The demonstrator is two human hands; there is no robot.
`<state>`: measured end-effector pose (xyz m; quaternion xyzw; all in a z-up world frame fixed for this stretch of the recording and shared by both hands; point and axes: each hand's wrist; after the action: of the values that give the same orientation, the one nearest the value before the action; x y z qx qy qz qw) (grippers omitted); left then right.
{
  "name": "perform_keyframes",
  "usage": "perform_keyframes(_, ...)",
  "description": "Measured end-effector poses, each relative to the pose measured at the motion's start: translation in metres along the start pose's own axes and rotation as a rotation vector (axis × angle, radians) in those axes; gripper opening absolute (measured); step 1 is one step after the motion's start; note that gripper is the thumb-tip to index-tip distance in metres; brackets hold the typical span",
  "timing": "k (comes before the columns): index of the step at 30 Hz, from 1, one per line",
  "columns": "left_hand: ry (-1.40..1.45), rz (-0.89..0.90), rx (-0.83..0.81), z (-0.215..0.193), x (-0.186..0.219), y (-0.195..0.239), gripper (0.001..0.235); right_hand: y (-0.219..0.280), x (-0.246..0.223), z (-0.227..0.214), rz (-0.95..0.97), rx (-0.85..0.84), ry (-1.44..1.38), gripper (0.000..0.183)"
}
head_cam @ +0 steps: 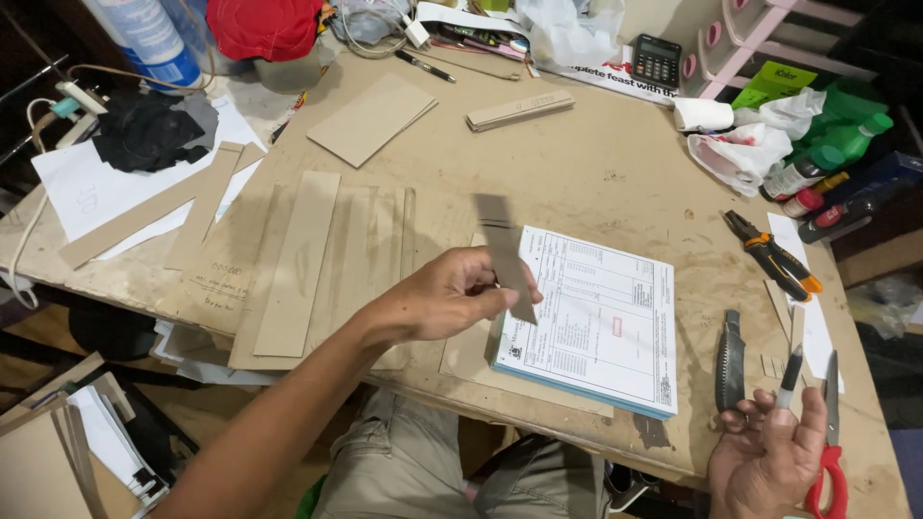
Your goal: Measuring, marking, and cutting cardboard strips using a pen, scissors, and a utility knife on a workbench.
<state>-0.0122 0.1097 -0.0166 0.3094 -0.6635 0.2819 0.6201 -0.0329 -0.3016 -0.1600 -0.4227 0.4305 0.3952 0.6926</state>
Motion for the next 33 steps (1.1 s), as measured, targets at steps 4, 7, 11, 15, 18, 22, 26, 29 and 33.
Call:
perform_keyframes(4,0.170,0.251,-0.044,-0.001,-0.049,-0.002,0.026,0.003,0.002,0.009,-0.018,0.033,0.008,0.055)
perform_keyframes(7,0.448,0.517,-0.227,0.009,-0.068,0.002,0.016,0.009,0.009,0.018,-0.183,0.081,0.280,0.032)
perform_keyframes(11,0.475,0.488,-0.064,0.022,-0.073,0.009,0.019,0.015,0.009,0.019,-0.354,0.013,0.847,0.024)
perform_keyframes(15,0.426,0.485,0.014,0.031,-0.068,0.015,0.019,0.012,-0.005,0.026,-0.213,0.005,1.209,0.027)
perform_keyframes(18,0.262,0.508,0.036,0.032,-0.062,0.020,0.032,-0.006,0.006,0.001,-0.156,0.032,1.319,0.032)
perform_keyframes(22,0.185,0.398,0.102,0.031,-0.065,0.023,0.031,-0.021,-0.001,-0.010,-0.109,0.052,1.339,0.038)
perform_keyframes(26,0.229,0.381,0.113,0.032,-0.072,0.022,0.031,-0.018,0.001,-0.014,-0.125,0.055,1.316,0.035)
perform_keyframes(29,0.215,0.369,0.123,0.033,-0.073,0.022,0.031,-0.017,0.008,-0.021,-0.162,0.076,1.350,0.036)
perform_keyframes(33,0.237,0.368,0.110,0.035,-0.070,0.022,0.029,-0.019,0.017,-0.028,-0.180,0.080,1.375,0.036)
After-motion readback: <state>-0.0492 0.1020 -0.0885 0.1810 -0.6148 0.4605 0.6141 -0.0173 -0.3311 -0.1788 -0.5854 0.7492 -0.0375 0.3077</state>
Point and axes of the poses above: each hand's wrist, its own y-axis away from the middle knuckle, its own z-axis out of the palm, x = y × z, and after that the axes turned 15 degrees about -x, right-handed
